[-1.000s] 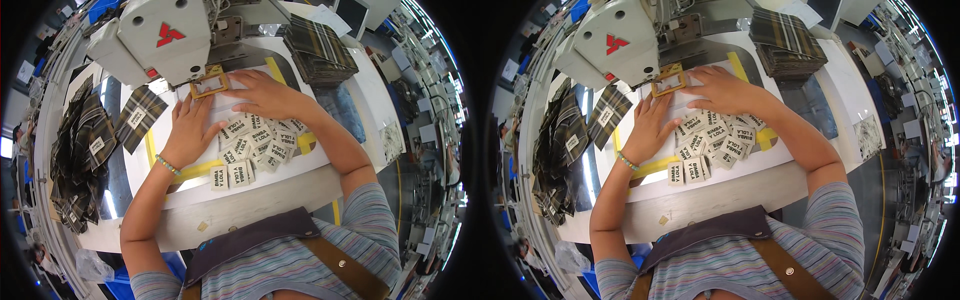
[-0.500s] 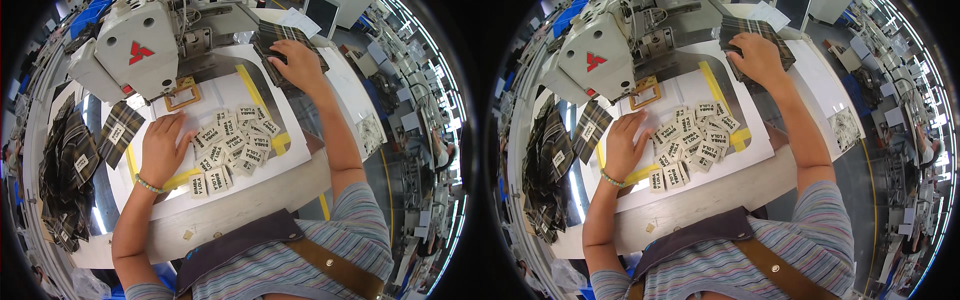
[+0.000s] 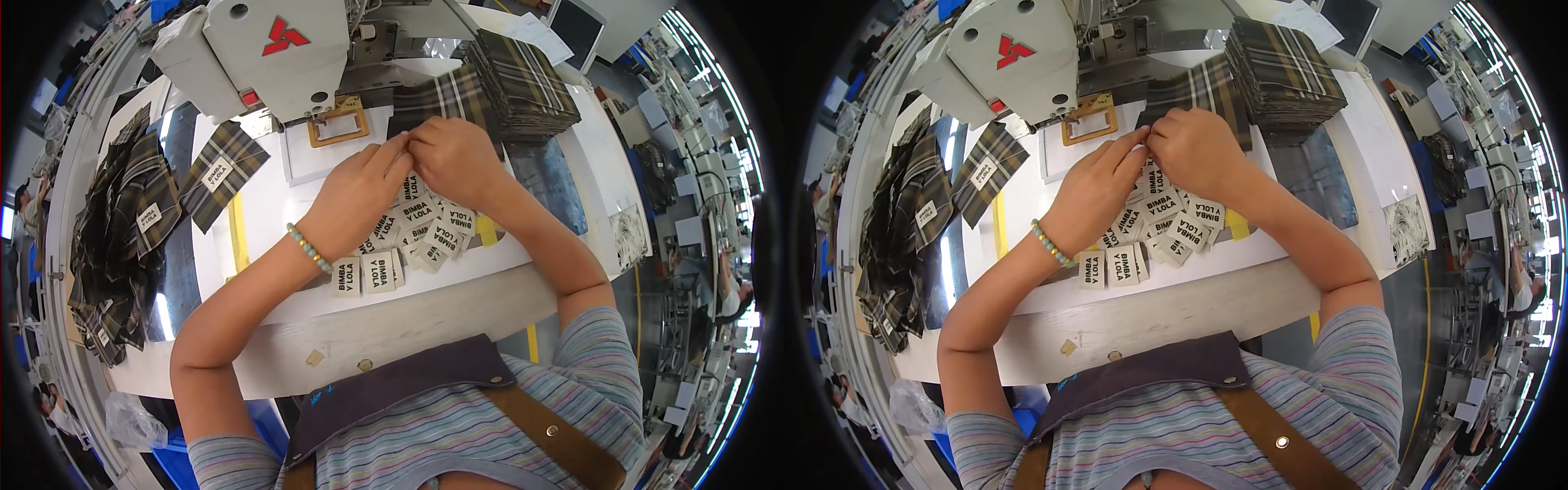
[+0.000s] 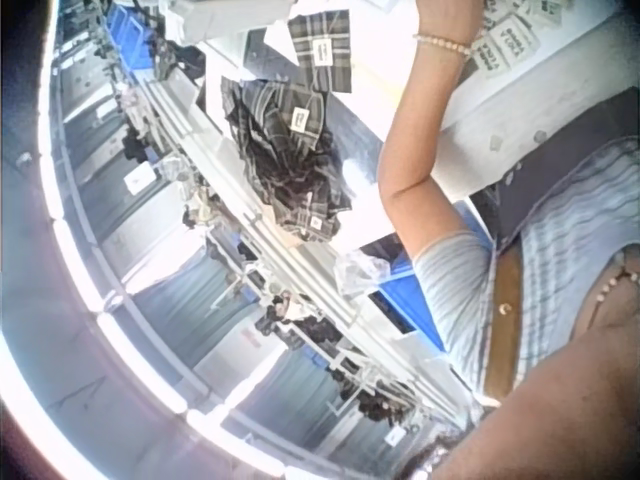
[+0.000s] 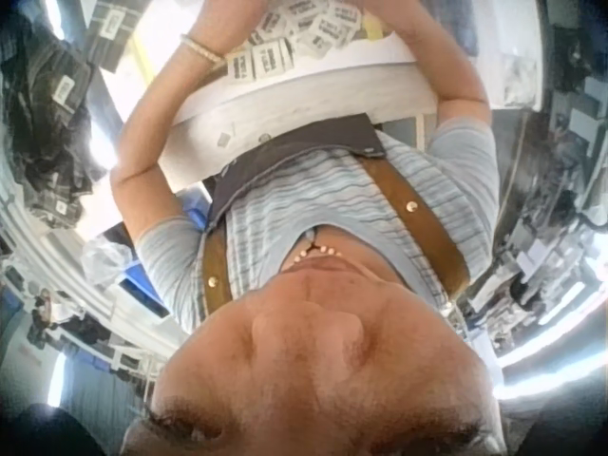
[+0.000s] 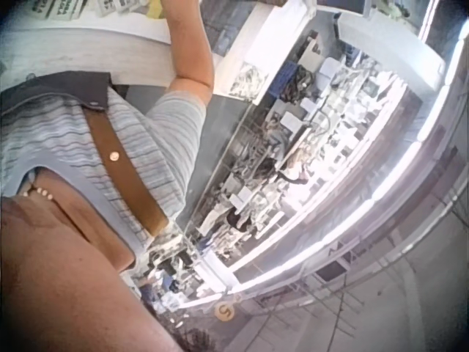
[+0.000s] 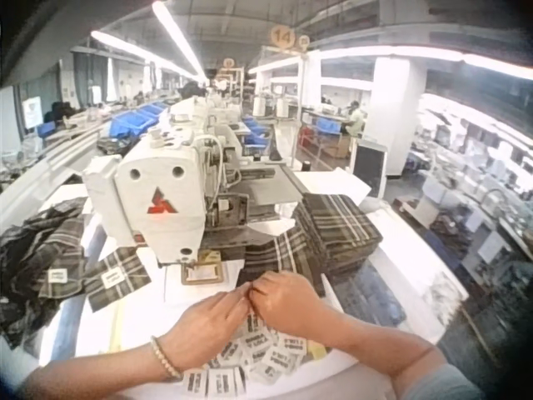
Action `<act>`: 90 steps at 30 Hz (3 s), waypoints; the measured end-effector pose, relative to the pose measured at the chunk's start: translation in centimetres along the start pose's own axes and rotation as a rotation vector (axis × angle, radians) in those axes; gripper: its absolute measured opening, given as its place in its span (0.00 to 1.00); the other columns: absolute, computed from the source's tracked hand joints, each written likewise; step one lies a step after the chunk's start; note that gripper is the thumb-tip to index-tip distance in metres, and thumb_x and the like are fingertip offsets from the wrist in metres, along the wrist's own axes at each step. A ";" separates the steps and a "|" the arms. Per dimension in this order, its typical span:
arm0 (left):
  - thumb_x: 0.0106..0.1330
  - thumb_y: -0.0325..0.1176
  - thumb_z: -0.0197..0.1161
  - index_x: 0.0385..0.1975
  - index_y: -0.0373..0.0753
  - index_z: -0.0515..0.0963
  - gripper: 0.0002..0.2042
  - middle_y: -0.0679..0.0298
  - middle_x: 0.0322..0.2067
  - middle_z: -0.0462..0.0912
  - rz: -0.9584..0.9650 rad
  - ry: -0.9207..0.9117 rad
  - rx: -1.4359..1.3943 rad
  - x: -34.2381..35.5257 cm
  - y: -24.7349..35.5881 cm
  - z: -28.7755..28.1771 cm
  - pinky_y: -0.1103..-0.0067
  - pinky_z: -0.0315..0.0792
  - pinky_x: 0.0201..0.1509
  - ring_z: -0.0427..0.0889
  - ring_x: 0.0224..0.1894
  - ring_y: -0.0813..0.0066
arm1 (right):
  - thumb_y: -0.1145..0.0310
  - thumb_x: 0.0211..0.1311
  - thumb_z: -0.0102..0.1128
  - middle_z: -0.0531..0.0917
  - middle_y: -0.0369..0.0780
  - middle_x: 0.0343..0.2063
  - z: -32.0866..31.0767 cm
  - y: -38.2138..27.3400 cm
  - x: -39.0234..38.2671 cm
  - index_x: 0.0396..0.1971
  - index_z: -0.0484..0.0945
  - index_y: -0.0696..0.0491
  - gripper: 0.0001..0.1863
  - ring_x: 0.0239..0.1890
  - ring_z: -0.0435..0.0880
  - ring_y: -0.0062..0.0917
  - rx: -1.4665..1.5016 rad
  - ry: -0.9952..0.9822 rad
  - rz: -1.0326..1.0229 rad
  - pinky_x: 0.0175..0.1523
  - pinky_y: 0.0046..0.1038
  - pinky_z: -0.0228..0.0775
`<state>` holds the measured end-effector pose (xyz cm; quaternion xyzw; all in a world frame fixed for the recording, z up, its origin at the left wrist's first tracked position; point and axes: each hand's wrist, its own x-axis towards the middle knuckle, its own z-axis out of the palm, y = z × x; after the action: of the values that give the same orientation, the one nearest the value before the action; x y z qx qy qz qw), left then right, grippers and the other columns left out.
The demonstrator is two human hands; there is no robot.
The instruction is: The person repeatedly sews small rectangular fabric labels onto plaid fabric pieces using a sewing machine. They pick up a label, place it on a fabric piece, guide it under the machine's needle, and then move the finished item to a stack on the left.
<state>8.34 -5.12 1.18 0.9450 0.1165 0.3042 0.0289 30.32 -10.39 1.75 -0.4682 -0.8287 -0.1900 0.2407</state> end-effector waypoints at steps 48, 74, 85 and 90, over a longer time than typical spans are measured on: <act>0.67 0.16 0.60 0.67 0.39 0.78 0.27 0.63 0.67 0.82 -0.210 -0.227 0.155 -10.0 -5.6 -6.4 0.61 0.72 0.73 0.74 0.73 0.51 | 0.52 0.84 0.49 0.65 0.43 0.80 1.2 1.7 -2.0 0.71 0.79 0.49 0.26 0.84 0.52 0.45 0.313 -0.340 0.164 0.85 0.46 0.47; 0.66 0.11 0.56 0.71 0.44 0.76 0.32 0.51 0.62 0.83 -0.297 -0.157 0.036 -10.1 -5.9 -6.3 0.61 0.78 0.67 0.81 0.64 0.47 | 0.54 0.81 0.53 0.67 0.40 0.79 1.0 2.3 -2.0 0.68 0.82 0.49 0.25 0.83 0.55 0.42 0.341 -0.343 0.129 0.85 0.45 0.48; 0.65 0.10 0.56 0.68 0.41 0.77 0.31 0.51 0.59 0.84 -0.312 -0.182 -0.059 -10.6 -6.6 -6.3 0.61 0.76 0.68 0.79 0.66 0.48 | 0.57 0.80 0.56 0.69 0.39 0.78 1.5 3.3 -2.4 0.66 0.83 0.50 0.23 0.83 0.57 0.40 0.354 -0.376 0.094 0.84 0.45 0.50; 0.64 0.10 0.54 0.67 0.39 0.78 0.30 0.52 0.60 0.84 -0.323 -0.194 -0.080 -10.3 -6.3 -6.6 0.61 0.76 0.68 0.79 0.67 0.48 | 0.58 0.80 0.56 0.70 0.39 0.78 1.5 3.2 -2.4 0.66 0.84 0.50 0.22 0.83 0.57 0.40 0.359 -0.379 0.106 0.84 0.44 0.51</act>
<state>-4.90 -1.53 -0.15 0.9370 0.2512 0.2073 0.1262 33.84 -9.68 -0.53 -0.4877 -0.8539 0.0640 0.1701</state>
